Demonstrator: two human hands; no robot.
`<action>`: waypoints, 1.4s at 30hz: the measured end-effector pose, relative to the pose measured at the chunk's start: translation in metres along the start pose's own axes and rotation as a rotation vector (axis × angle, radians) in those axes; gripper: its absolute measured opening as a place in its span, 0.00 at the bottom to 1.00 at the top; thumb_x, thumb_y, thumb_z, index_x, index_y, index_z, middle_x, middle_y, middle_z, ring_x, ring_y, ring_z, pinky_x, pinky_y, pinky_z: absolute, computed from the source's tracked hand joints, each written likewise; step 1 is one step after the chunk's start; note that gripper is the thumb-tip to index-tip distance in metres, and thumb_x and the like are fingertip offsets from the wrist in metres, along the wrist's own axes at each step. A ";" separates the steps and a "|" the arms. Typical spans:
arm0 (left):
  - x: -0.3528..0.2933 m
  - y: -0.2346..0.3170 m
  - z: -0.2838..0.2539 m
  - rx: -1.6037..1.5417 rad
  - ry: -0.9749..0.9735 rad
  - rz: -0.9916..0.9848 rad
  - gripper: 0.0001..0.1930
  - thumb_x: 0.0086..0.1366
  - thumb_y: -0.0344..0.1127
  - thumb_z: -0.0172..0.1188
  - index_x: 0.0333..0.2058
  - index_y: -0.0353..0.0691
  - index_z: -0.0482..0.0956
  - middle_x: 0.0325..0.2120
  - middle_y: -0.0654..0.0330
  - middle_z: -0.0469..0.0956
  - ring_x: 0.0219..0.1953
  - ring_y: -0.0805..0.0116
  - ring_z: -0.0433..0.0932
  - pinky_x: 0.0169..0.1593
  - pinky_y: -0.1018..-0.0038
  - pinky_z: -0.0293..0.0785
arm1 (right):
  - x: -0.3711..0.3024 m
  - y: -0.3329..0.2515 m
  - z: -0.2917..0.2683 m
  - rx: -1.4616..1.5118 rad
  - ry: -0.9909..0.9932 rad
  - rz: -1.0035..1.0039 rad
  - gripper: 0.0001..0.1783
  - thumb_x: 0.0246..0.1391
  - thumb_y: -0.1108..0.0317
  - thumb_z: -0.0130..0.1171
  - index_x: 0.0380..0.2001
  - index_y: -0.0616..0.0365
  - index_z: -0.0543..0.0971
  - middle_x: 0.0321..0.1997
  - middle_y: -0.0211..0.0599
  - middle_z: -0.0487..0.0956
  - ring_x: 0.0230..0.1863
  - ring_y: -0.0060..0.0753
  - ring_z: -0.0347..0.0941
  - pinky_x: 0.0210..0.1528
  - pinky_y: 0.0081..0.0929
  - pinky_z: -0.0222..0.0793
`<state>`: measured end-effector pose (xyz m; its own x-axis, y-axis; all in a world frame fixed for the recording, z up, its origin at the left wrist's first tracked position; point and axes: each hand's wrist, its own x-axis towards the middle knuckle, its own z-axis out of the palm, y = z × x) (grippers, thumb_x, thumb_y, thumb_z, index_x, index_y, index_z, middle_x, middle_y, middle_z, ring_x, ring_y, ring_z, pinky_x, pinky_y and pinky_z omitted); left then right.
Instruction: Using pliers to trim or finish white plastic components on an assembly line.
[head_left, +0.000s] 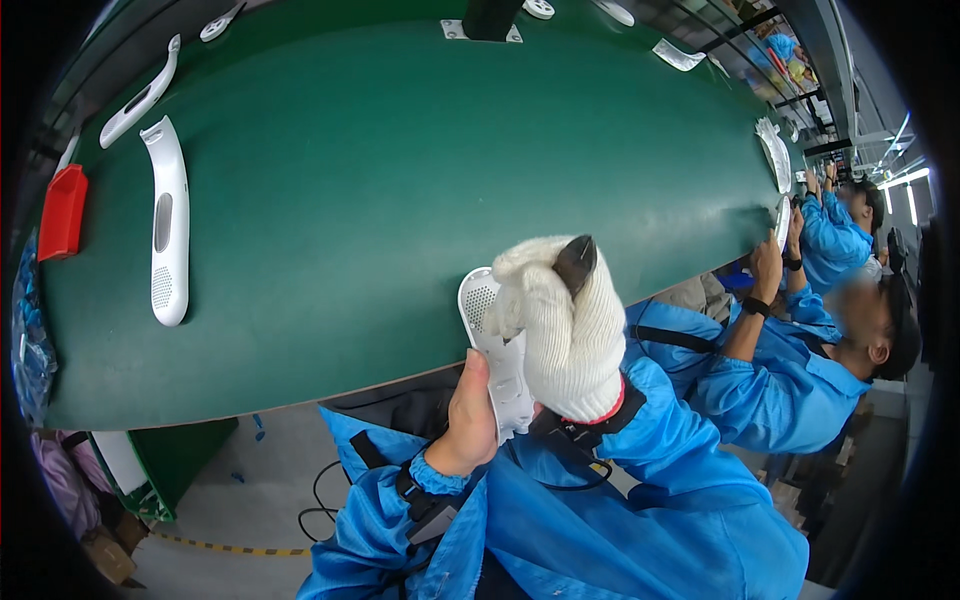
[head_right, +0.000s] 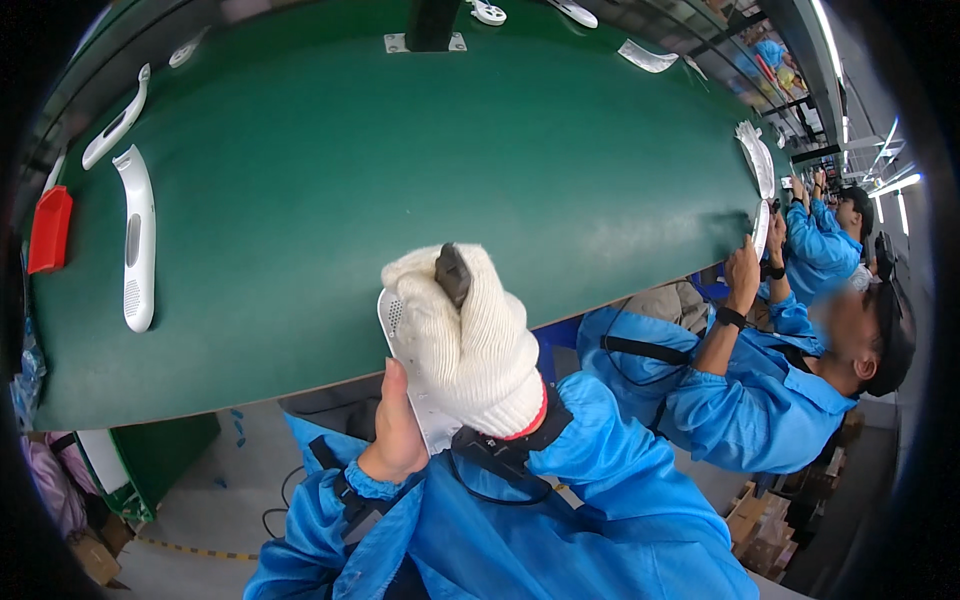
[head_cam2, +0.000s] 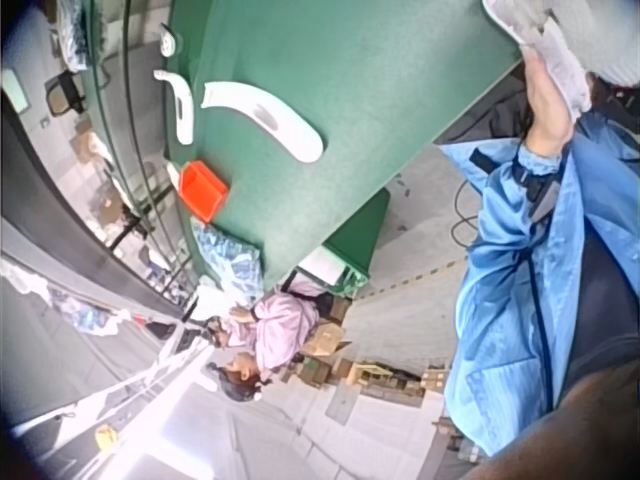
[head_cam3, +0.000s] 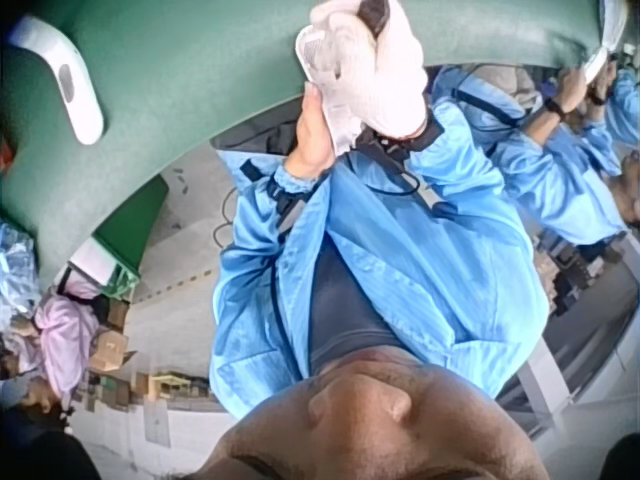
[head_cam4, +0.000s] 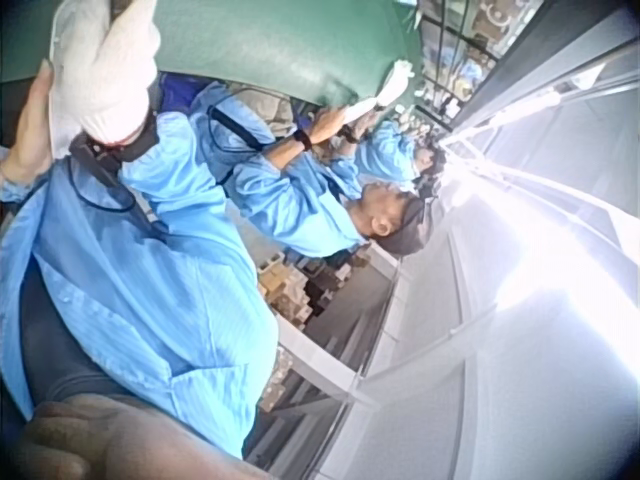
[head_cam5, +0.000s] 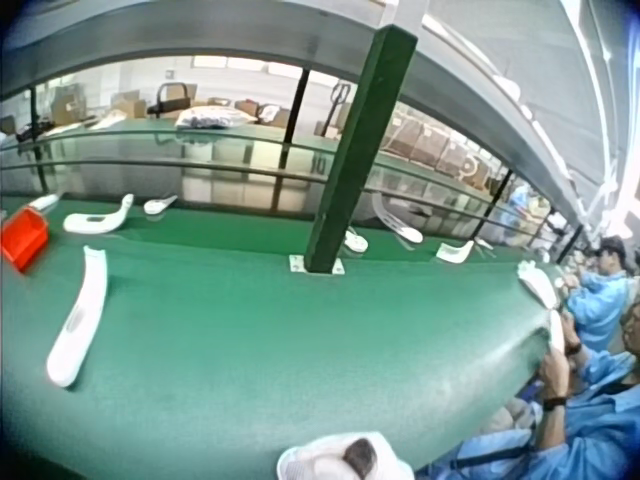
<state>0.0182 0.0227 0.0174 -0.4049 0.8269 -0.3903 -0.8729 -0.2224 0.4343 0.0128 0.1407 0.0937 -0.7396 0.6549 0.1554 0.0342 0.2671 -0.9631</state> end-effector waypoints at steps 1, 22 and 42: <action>-0.001 -0.001 0.000 -0.019 0.009 0.001 0.36 0.74 0.63 0.35 0.66 0.38 0.60 0.58 0.54 0.72 0.57 0.62 0.75 0.61 0.67 0.71 | -0.003 -0.003 -0.004 -0.056 -0.060 0.027 0.07 0.66 0.72 0.51 0.43 0.64 0.74 0.39 0.40 0.80 0.31 0.24 0.77 0.36 0.22 0.74; -0.024 0.005 -0.006 0.558 0.036 0.178 0.16 0.74 0.33 0.40 0.52 0.28 0.69 0.32 0.54 0.80 0.30 0.69 0.79 0.40 0.71 0.77 | 0.034 -0.005 0.002 0.338 -0.004 0.162 0.10 0.68 0.67 0.48 0.41 0.62 0.75 0.21 0.26 0.68 0.18 0.17 0.64 0.23 0.21 0.67; -0.009 -0.003 0.006 0.619 0.154 0.333 0.13 0.73 0.29 0.43 0.45 0.25 0.73 0.25 0.53 0.81 0.26 0.69 0.81 0.33 0.73 0.77 | 0.002 -0.009 0.009 0.297 0.033 0.350 0.14 0.68 0.61 0.51 0.40 0.64 0.76 0.20 0.30 0.69 0.17 0.23 0.67 0.19 0.26 0.69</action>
<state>0.0261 0.0193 0.0242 -0.6959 0.6742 -0.2473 -0.4003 -0.0782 0.9130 0.0047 0.1337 0.1004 -0.6962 0.6928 -0.1880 0.0807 -0.1848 -0.9795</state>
